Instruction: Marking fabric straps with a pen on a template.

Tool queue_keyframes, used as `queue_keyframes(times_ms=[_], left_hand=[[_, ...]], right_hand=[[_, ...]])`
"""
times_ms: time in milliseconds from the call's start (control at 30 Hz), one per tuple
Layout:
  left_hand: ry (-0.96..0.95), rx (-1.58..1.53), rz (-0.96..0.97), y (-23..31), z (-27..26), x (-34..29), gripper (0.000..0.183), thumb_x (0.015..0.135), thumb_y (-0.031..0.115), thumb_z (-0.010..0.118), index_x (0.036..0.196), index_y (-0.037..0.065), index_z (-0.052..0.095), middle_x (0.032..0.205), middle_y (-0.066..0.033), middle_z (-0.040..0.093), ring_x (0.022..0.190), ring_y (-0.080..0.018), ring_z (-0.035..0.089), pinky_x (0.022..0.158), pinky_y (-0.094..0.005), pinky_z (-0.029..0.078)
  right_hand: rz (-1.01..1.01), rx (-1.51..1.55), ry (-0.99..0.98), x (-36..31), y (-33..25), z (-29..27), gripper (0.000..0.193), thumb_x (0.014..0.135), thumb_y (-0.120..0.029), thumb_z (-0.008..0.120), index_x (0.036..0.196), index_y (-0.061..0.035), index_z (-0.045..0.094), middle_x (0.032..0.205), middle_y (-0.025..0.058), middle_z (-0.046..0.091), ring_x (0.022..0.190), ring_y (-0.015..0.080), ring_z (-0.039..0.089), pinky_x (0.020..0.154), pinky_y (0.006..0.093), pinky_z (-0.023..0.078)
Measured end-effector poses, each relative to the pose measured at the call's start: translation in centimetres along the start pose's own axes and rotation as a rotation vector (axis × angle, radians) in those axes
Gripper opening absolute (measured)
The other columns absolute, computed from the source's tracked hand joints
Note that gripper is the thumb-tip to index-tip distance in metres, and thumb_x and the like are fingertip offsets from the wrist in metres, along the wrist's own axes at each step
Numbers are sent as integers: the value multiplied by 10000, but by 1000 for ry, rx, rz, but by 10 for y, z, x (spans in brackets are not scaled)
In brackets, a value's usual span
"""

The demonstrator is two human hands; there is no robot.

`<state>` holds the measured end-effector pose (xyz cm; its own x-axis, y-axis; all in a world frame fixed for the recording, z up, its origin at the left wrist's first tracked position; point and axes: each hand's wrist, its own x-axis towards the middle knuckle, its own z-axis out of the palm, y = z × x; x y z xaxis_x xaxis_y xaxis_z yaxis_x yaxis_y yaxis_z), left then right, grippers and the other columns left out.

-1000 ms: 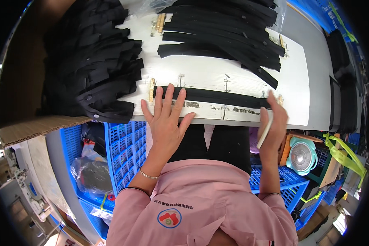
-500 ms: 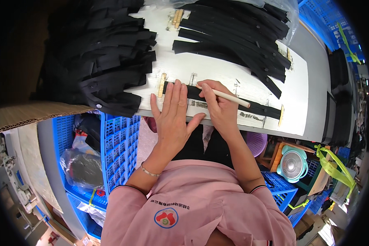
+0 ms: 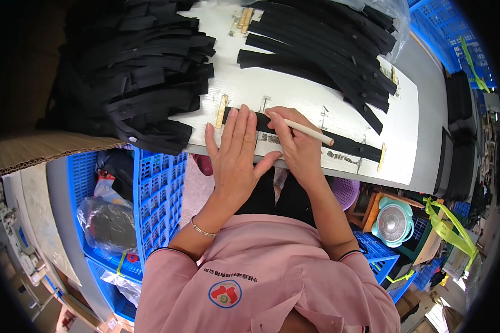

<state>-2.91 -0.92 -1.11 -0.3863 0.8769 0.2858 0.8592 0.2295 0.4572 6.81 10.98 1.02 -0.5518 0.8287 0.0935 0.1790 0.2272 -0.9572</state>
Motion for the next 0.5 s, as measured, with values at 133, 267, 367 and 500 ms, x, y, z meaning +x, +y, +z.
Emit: queue_keyframes(times_ms=[133,267,367,500], left_hand=[[-1,7,6,0,0,1,878,867,443,765,1533,-25,436,1621,-156,419,1530,-295,346,1234,-602,93],[8,24,14,-1,1,1,867,867,435,770,1532,-16,445,1619,-155,422,1528,-295,350,1235,-595,89],[5,35,14,0,1,2,859,868,431,772,1531,-10,451,1615,-152,429,1525,-297,356,1235,-589,89],[15,56,21,1,2,3,841,872,430,768,1521,-8,463,1613,-144,434,1519,-298,363,1230,-588,97]], right_hand=[[5,29,-46,-2,2,-6,189,1012,-156,654,1023,14,735,904,101,735,704,133,661,646,269,517],[-30,19,-103,-2,6,-7,194,988,-173,676,937,-1,751,772,79,715,632,137,639,586,273,489],[-91,-7,-75,-1,8,-4,194,975,-183,681,901,-20,757,726,66,702,595,155,634,563,278,481],[-123,-65,-83,-1,9,-8,184,971,-178,674,901,-31,758,739,68,705,596,170,645,567,282,487]])
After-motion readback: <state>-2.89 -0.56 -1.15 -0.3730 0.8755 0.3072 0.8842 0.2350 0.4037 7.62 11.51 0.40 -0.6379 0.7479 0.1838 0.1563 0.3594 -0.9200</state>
